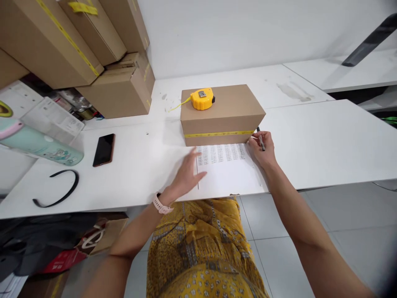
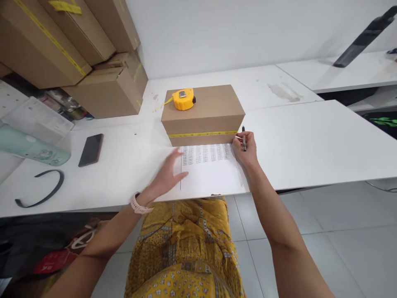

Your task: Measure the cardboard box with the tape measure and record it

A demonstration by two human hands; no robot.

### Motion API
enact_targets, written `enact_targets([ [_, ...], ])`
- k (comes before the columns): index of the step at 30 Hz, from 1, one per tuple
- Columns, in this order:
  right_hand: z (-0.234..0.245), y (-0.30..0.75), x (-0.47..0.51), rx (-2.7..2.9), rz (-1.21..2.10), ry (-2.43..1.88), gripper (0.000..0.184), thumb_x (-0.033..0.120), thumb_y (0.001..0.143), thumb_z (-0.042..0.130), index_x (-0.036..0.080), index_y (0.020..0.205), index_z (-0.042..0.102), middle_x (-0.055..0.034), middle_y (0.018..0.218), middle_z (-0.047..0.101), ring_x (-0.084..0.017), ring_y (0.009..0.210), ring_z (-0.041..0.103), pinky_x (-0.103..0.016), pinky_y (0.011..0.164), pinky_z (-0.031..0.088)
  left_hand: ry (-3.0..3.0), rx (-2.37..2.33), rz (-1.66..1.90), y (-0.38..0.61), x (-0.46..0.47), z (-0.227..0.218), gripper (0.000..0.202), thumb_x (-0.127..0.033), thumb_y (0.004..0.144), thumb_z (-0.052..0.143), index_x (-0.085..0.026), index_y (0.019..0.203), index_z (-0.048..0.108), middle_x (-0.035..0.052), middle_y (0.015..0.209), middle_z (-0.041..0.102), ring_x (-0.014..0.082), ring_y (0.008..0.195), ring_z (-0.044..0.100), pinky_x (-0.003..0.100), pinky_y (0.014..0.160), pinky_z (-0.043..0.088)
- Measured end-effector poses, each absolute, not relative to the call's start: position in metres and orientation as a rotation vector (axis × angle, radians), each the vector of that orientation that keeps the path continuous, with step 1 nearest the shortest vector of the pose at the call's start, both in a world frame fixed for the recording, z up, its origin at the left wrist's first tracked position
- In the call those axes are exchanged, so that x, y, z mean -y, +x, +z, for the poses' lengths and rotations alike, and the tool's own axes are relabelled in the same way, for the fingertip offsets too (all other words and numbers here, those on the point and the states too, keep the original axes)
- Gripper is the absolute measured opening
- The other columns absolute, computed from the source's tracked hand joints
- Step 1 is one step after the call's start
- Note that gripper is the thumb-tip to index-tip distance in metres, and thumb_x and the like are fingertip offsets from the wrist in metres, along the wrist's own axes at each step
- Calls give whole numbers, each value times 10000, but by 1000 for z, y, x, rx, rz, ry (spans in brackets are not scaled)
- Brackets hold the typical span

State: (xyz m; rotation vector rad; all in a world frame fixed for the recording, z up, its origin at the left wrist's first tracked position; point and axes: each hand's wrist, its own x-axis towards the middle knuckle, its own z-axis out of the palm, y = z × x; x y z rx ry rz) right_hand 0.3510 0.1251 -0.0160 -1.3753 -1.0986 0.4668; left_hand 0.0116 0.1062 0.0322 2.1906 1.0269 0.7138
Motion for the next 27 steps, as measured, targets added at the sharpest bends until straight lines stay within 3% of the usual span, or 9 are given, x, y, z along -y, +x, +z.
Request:
enact_targets([
  [2,-14,350,-125,1118,472,-1367,281,370,832,684,269,995,478,-14,1084,648,-128,809,634,-282,720,508,1877,-1229,1013,9,-129,40,836,-343,849,730,-260,1540,266,137,1692,212,298,1570,208,530,1276,213],
  [4,-13,350,-125,1143,487,-1335,278,370,834,673,279,1002,472,-8,1097,646,-139,859,648,-293,747,515,1551,-1269,1077,10,-151,49,930,-297,817,740,-265,1566,190,140,1704,168,313,1581,162,548,1275,196],
  [10,-10,350,-124,1159,563,-1259,291,334,797,670,279,989,458,-7,1071,615,-179,1041,651,-332,834,518,1330,-903,939,26,-172,60,802,-151,718,675,-218,1477,426,102,1587,438,297,1510,349,526,1271,242],
  [15,-7,352,-118,1102,499,-1323,333,273,727,673,275,972,447,-13,1068,585,-204,1078,626,-312,764,513,1342,-931,928,29,-158,50,852,-153,708,696,-269,1494,390,86,1608,398,287,1533,303,570,1277,200],
  [27,-11,351,-113,986,381,-1379,370,151,562,517,273,899,423,1,897,512,-153,736,474,-301,576,495,1389,-1021,993,26,-151,33,820,-163,612,787,-300,1336,426,68,1497,425,283,1452,368,553,1240,305],
])
